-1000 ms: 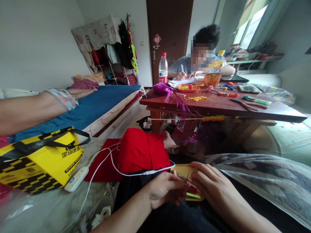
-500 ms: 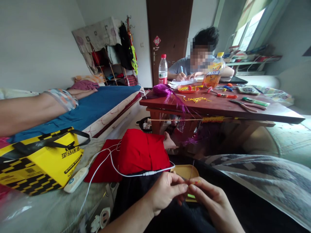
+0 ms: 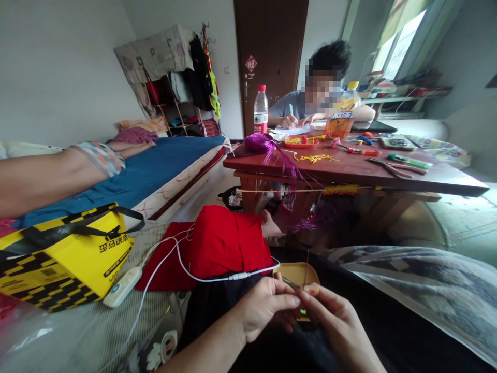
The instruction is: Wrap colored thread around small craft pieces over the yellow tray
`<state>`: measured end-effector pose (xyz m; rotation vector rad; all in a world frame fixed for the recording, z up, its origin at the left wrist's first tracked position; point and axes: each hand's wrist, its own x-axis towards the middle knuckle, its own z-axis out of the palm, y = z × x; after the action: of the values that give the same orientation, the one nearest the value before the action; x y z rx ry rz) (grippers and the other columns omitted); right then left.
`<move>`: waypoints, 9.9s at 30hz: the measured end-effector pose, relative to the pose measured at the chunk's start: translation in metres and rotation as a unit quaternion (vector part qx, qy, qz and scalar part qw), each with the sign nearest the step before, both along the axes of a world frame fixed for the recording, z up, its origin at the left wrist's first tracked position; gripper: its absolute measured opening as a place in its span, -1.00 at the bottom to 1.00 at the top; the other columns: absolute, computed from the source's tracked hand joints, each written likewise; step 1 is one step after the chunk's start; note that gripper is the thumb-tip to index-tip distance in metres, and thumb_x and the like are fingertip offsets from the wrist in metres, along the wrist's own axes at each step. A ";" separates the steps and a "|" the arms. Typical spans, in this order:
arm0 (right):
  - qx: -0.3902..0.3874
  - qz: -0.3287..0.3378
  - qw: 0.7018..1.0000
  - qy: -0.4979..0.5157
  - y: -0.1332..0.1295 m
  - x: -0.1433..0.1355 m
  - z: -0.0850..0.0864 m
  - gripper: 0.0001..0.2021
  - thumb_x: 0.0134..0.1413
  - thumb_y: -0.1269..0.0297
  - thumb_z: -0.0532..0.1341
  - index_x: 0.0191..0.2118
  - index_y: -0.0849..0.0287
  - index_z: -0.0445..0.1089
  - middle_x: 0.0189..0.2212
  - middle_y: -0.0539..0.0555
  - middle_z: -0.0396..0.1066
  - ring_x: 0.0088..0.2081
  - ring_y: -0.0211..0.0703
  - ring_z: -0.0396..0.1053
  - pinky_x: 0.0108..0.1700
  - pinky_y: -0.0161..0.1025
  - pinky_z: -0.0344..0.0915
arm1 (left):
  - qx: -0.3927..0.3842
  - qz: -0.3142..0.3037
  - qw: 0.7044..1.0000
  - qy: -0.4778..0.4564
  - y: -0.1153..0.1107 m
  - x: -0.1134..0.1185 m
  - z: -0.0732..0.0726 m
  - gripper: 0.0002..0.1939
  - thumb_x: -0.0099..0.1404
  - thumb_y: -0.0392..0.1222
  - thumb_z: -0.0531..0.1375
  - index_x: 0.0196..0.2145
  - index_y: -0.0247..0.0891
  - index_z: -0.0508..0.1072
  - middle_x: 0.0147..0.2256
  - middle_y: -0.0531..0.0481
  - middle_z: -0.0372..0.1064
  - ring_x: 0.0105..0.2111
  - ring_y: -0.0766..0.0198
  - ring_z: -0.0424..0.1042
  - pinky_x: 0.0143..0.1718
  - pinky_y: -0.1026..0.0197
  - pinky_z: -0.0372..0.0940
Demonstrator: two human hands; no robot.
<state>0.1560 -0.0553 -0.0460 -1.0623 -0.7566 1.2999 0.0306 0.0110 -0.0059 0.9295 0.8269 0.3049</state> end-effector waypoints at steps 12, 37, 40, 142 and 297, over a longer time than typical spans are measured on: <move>0.438 -0.093 0.597 -0.665 -0.001 0.024 0.002 -0.72 0.12 0.46 0.05 -0.04 0.22 0.29 -0.09 0.15 0.44 0.21 -0.07 0.00 0.23 -0.01 -0.14 | -0.092 0.019 0.990 -0.102 0.000 -0.002 -0.001 -0.70 -0.17 -0.15 0.36 -0.50 -0.41 0.44 -0.64 0.07 0.31 -0.67 0.47 0.26 -0.63 0.39 0.14; 0.461 0.119 0.668 -0.571 -0.002 0.052 0.052 -0.62 0.27 0.33 -0.12 0.14 0.12 0.18 -0.11 0.14 0.45 -0.07 -0.06 0.40 -0.04 -0.17 0.36 | -0.071 -0.064 0.995 -0.009 0.004 -0.003 0.022 -0.90 -0.27 -0.27 0.15 -0.66 -0.34 0.39 -0.74 0.11 0.25 -0.76 0.45 0.16 -0.70 0.35 0.03; 0.416 0.115 0.699 -0.570 0.004 0.047 0.054 -0.69 0.19 0.42 0.00 -0.01 0.12 0.33 -0.28 0.10 0.53 -0.28 -0.15 0.49 -0.22 -0.30 0.42 | 0.023 -0.028 0.999 -0.004 0.004 -0.003 0.027 -0.93 -0.21 -0.25 0.15 -0.69 -0.32 0.35 -0.73 0.12 0.20 -0.72 0.46 0.11 -0.66 0.35 -0.03; 0.162 0.123 0.869 -0.451 0.022 0.037 0.080 -0.74 0.22 0.25 -0.04 -0.42 0.19 0.28 -0.61 -0.03 0.35 -0.58 -0.30 0.31 -0.54 -0.37 0.25 | 0.603 0.036 0.795 0.058 -0.003 0.005 0.040 -0.84 0.16 -0.35 0.09 -0.56 -0.31 0.36 -0.36 -0.07 0.23 -0.35 0.28 0.25 -0.35 0.26 0.21; 0.108 0.106 0.770 -0.620 0.016 0.028 0.091 -0.81 -0.01 0.50 0.13 -0.54 0.16 0.39 -0.54 0.01 0.45 -0.47 -0.19 0.40 -0.44 -0.36 0.26 | 0.789 0.025 0.597 0.141 -0.018 0.004 0.013 -0.82 0.28 -0.40 -0.04 -0.33 -0.30 0.34 -0.36 -0.06 0.39 -0.38 0.24 0.30 -0.34 0.18 0.17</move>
<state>0.1840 -0.0389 0.0450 -1.6376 -2.0017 0.4794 0.0341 -0.0069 0.0076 2.7012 0.7233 1.0425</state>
